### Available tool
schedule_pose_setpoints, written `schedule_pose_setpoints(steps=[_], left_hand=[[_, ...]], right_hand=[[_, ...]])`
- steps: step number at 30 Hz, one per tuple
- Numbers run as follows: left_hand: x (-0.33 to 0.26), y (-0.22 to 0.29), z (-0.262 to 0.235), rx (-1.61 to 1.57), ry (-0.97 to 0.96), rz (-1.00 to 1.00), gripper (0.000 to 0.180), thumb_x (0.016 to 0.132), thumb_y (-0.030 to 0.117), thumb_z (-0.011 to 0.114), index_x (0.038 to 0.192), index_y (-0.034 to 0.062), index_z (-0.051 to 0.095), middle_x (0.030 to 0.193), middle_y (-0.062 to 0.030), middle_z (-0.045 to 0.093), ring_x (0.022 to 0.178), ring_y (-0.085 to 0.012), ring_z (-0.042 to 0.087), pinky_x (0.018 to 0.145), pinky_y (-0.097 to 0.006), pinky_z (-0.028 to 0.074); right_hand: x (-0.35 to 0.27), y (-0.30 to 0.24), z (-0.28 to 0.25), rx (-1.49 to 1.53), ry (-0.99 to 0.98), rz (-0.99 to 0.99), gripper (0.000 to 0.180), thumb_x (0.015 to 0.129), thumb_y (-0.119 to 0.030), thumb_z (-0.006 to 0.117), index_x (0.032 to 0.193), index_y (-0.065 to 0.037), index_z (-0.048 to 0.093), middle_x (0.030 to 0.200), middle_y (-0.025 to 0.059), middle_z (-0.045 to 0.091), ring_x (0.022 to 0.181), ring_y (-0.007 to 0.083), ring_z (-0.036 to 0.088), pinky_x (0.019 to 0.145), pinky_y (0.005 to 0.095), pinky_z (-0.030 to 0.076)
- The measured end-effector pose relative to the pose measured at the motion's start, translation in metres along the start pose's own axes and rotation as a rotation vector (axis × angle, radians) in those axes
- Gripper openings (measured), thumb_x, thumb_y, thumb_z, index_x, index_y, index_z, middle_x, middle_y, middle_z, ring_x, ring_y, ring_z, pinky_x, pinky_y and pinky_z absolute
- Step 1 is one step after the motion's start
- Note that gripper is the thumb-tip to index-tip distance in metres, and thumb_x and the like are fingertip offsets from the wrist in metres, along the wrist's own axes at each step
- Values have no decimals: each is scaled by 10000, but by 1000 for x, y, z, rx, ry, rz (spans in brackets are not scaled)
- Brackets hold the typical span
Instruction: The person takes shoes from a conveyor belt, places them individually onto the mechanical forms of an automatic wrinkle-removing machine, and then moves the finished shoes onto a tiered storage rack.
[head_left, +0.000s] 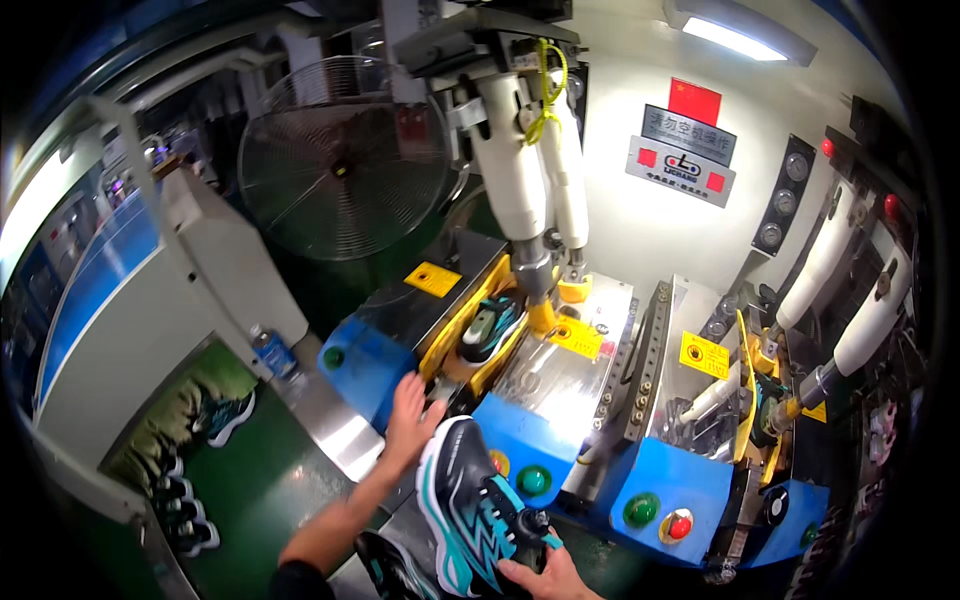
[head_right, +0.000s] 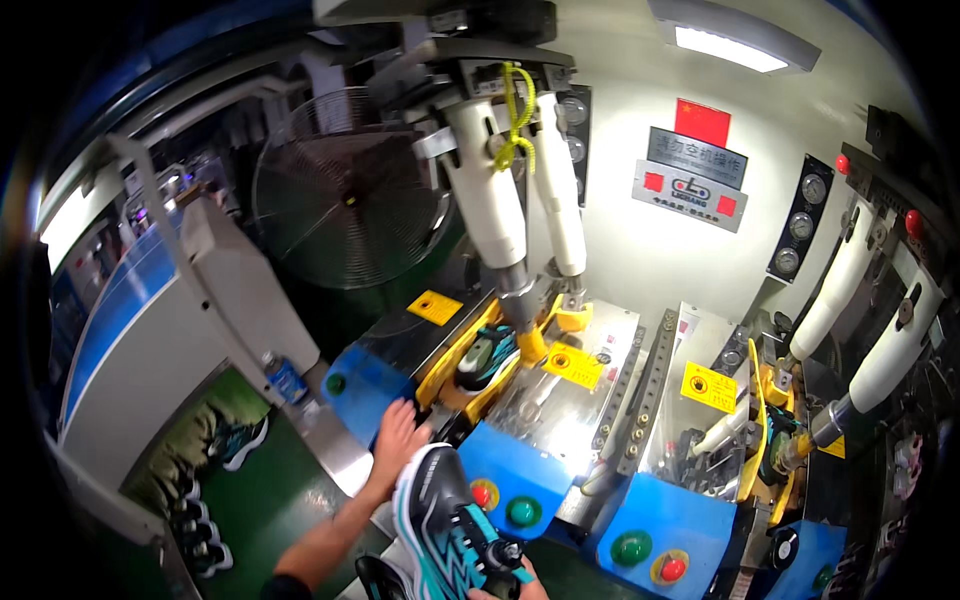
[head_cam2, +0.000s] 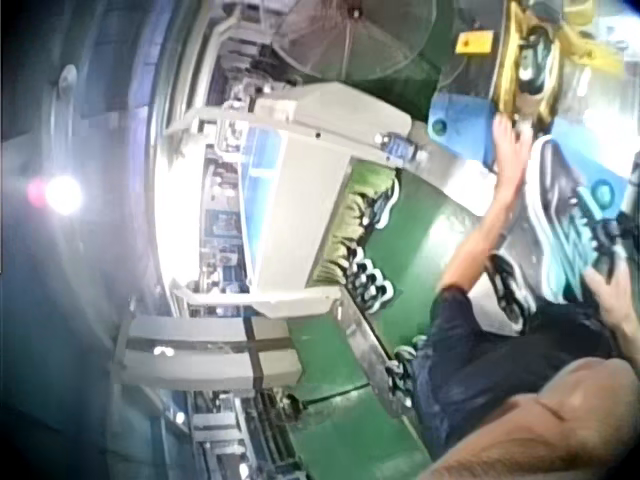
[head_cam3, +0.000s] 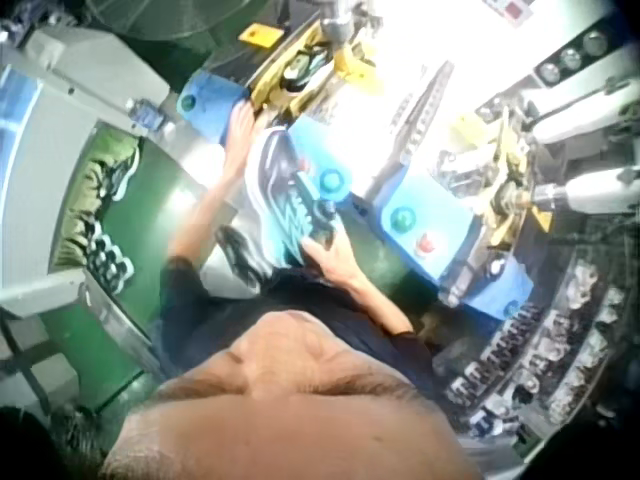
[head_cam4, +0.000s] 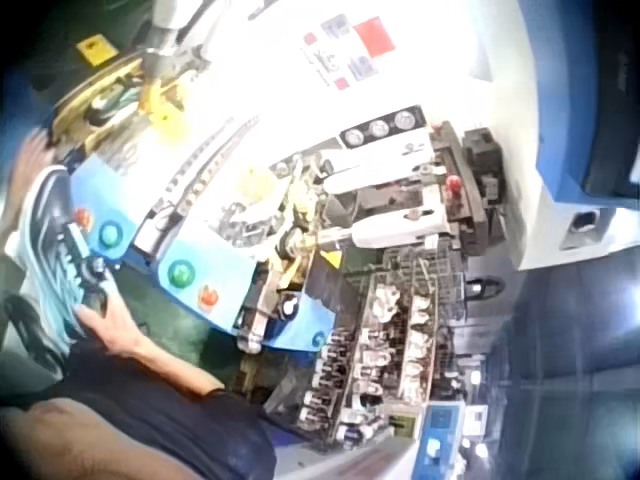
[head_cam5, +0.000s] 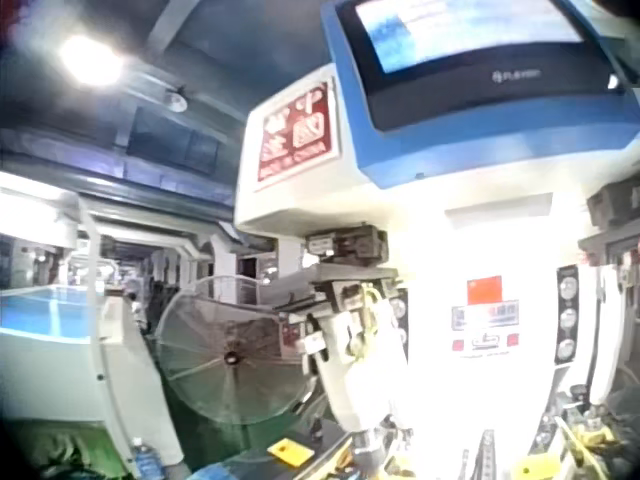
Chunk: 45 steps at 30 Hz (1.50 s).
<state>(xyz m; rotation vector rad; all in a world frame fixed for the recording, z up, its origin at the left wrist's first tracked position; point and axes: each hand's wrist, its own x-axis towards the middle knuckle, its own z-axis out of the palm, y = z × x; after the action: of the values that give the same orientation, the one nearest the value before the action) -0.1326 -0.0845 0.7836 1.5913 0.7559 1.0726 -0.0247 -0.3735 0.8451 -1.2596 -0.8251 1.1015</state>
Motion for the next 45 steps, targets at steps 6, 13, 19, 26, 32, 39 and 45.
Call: schedule_pose_setpoints(steps=[6,13,19,26,32,39,45], left_hand=[[192,-70,28,788,-347,-1,645,819,317,592,1210,-150,379,1017,-352,567,960,-464,572,851,-473,458],[234,-59,15,201,-359,-233,469,779,245,655,1101,-71,527,1006,-203,619,953,-285,605,799,-375,478],[98,5,-100,-476,122,-468,588,856,178,632,1357,15,370,1289,-124,484,1146,-237,497,977,-366,401],[-34,-20,-195,-73,531,-12,429,909,163,521,1273,-48,439,1266,-205,496,1083,-311,551,910,-425,463],[-107,-9,-219,591,576,-2,370,865,116,583,1153,-108,518,1098,-230,590,982,-313,600,834,-404,499],[-158,15,-172,-397,892,-569,554,932,231,469,1341,-112,320,1371,-276,352,1200,-352,449,950,-477,435],[-202,-17,-185,1,514,-240,407,918,189,469,1257,-35,492,1308,-223,450,1159,-318,481,977,-434,406]], right_hand=[[52,-48,31,-6,3,155,646,733,-118,730,1272,-14,390,1092,100,524,1015,199,503,892,337,419],[76,-66,28,-80,283,288,608,781,-185,681,1287,11,407,1067,97,529,966,194,499,844,338,433],[156,-41,21,183,217,521,407,826,-189,670,1161,-36,497,1023,106,609,931,213,607,778,407,515],[402,-21,-21,59,393,548,246,925,-154,498,1102,16,512,1018,155,630,887,254,651,816,420,544],[438,54,52,-906,652,95,814,747,-199,648,1327,102,162,1204,347,344,1092,462,421,980,464,351],[437,31,52,-946,654,99,737,741,-204,613,1283,99,215,1212,349,341,1081,482,455,958,470,399],[379,-10,34,-982,184,22,795,800,-403,616,1319,99,283,1291,336,394,1146,419,483,935,421,431]])
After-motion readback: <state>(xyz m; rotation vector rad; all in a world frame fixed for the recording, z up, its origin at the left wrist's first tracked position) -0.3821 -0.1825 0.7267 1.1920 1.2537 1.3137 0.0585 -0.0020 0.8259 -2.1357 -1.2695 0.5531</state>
